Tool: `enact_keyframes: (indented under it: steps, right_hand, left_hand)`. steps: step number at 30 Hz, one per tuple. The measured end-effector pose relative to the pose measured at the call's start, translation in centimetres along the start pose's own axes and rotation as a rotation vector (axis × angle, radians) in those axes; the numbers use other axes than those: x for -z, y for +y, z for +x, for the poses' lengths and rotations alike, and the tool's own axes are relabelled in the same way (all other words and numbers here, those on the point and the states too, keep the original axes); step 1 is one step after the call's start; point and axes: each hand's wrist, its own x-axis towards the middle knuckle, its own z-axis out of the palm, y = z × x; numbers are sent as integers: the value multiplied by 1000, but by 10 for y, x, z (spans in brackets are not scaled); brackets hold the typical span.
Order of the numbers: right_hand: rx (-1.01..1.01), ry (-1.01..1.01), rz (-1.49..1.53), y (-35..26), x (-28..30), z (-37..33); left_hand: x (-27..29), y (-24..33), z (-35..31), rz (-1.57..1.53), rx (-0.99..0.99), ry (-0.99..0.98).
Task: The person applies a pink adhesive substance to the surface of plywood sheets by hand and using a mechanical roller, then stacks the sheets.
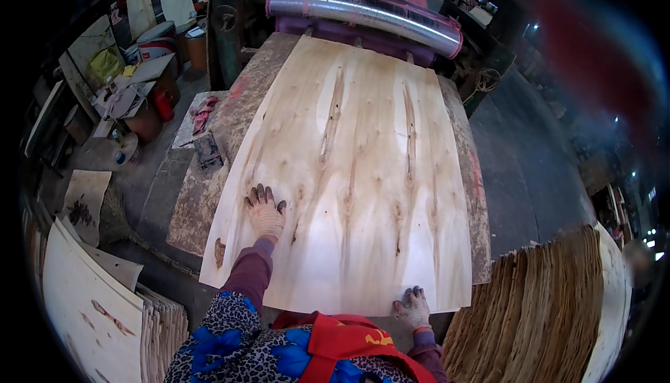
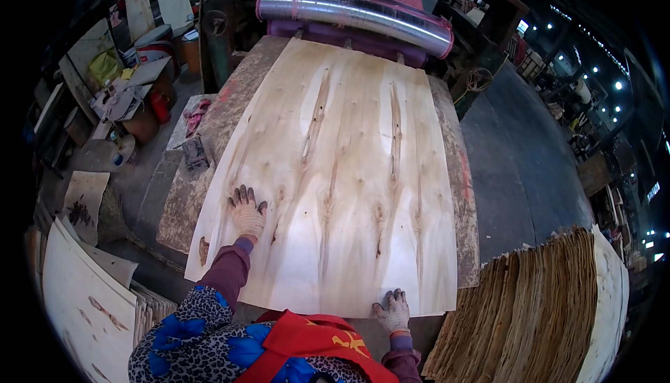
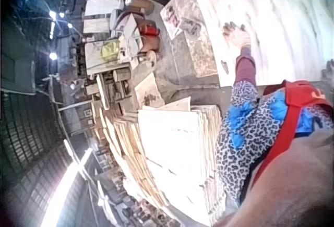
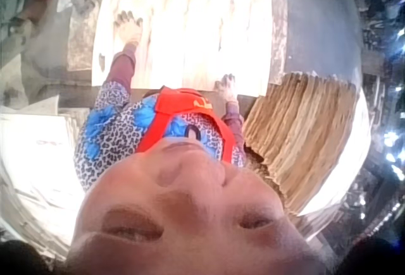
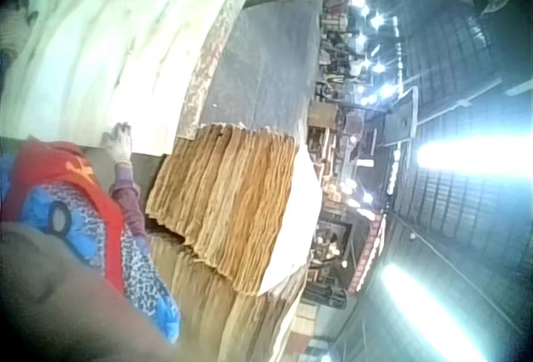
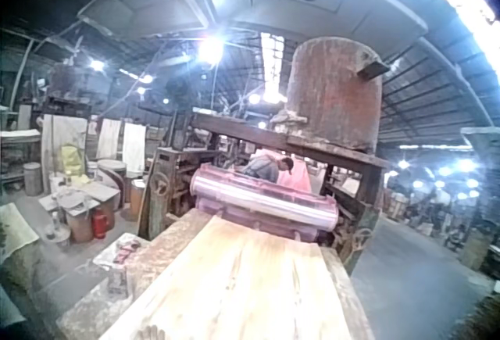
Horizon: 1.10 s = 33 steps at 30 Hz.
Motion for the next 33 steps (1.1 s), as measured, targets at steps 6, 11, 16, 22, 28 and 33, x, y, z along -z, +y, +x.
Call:
enact_keyframes:
  steps: [6, 11, 16, 22, 28, 33]
  right_hand:
    - [12, 12, 11, 3, -2, 0]
    - [38, 18, 13, 0, 0, -3]
    - [38, 12, 8, 0, 3, -5]
    - [104, 119, -73, 6, 3, -4]
    - [60, 295, -6, -46, 68, 38]
    - [445, 96, 551, -139, 41, 105]
  left_hand:
    - [-3, -1, 1, -20, -2, 38]
    - [-1, -2, 0, -35, -9, 56]
    - [5, 1, -2, -41, -26, 43]
    - [4, 8, 1, -43, -12, 32]
    - [15, 6, 3, -46, 50, -58]
    - [15, 11, 7, -103, 42, -47]
